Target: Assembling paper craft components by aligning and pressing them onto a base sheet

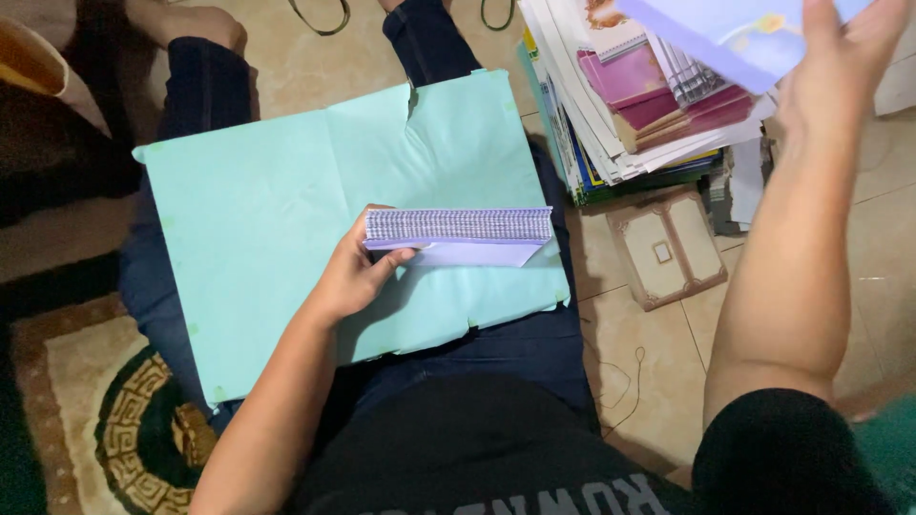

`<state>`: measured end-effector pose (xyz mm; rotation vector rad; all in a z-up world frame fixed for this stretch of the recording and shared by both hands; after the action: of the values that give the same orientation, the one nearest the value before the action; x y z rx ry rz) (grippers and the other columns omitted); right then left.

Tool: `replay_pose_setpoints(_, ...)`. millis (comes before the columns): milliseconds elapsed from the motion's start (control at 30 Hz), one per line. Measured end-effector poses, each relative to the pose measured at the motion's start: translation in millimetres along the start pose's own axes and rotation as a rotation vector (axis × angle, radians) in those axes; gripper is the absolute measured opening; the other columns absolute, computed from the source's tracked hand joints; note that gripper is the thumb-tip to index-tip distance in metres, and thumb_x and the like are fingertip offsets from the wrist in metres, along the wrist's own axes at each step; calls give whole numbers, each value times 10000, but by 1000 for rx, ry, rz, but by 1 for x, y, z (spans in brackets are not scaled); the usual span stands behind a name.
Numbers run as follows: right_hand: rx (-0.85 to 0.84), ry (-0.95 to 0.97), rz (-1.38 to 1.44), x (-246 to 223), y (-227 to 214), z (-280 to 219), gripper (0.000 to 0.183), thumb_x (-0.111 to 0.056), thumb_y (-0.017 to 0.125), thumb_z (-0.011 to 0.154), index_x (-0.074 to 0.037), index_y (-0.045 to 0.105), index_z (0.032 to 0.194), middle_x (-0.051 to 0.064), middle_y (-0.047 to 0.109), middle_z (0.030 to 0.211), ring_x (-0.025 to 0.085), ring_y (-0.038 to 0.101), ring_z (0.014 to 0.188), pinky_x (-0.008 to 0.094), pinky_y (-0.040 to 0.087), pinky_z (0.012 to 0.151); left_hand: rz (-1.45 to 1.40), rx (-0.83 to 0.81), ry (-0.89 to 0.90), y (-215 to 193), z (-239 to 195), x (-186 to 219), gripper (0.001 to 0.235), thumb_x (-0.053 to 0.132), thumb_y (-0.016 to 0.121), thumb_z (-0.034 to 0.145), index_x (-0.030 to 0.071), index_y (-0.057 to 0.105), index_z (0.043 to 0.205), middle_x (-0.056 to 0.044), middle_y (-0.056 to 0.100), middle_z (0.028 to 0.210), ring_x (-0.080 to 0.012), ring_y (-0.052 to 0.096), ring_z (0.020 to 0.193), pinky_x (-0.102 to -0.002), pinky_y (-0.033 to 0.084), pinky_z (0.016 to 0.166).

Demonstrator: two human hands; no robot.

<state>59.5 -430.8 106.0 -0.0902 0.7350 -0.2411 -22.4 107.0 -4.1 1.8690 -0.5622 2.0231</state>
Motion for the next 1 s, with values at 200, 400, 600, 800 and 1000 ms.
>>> replay_pose_setpoints(200,42,496,-136,-61,159,-92,397,-8,610,947,-145,421,1268,96,493,1147,177,509,993,261,423,876,165,11,256,2,3,8,426,255,632,1022,52,450,1349,-203,267,1623,-391,345,1516,-521,306,1246)
replay_pose_setpoints(400,176,623,465,-88,250,-143,700,-665,145,1015,-75,517,1073,161,643,1012,97,649,848,191,538,738,54,130,273,15,-1,27,906,-63,696,836,28,45,1461,-363,17,1665,-569,185,1507,-671,172,1224)
replay_pose_setpoints(600,-78,369,136,-80,237,-191,833,-269,828,838,6,336,1452,195,506,1387,234,526,1246,431,460,1048,143,149,104,12,-1,8,622,62,754,873,80,433,1406,-174,665,1218,-373,650,1200,-520,475,1053)
replay_pose_setpoints(800,-166,381,161,-113,237,-150,566,19,719,883,30,379,1336,214,558,1343,269,585,1233,459,526,972,234,183,111,6,-2,20,670,49,787,858,105,419,1415,-201,662,1233,-426,653,1182,-523,503,1013)
replay_pose_setpoints(1000,-205,395,284,-122,254,-142,872,-37,723,897,-46,212,1604,166,92,1720,275,24,1574,425,31,1271,120,58,152,9,-3,57,1165,4,746,828,79,-89,1637,-218,-39,1728,-500,194,1537,-610,219,1238)
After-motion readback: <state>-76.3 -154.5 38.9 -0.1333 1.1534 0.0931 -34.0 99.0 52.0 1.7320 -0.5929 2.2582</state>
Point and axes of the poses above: each hand's wrist, its own z-axis towards the middle knuckle, its own y-axis out of the palm, x = y × z, the point moved 1 cm from there along z, towards the middle knuckle
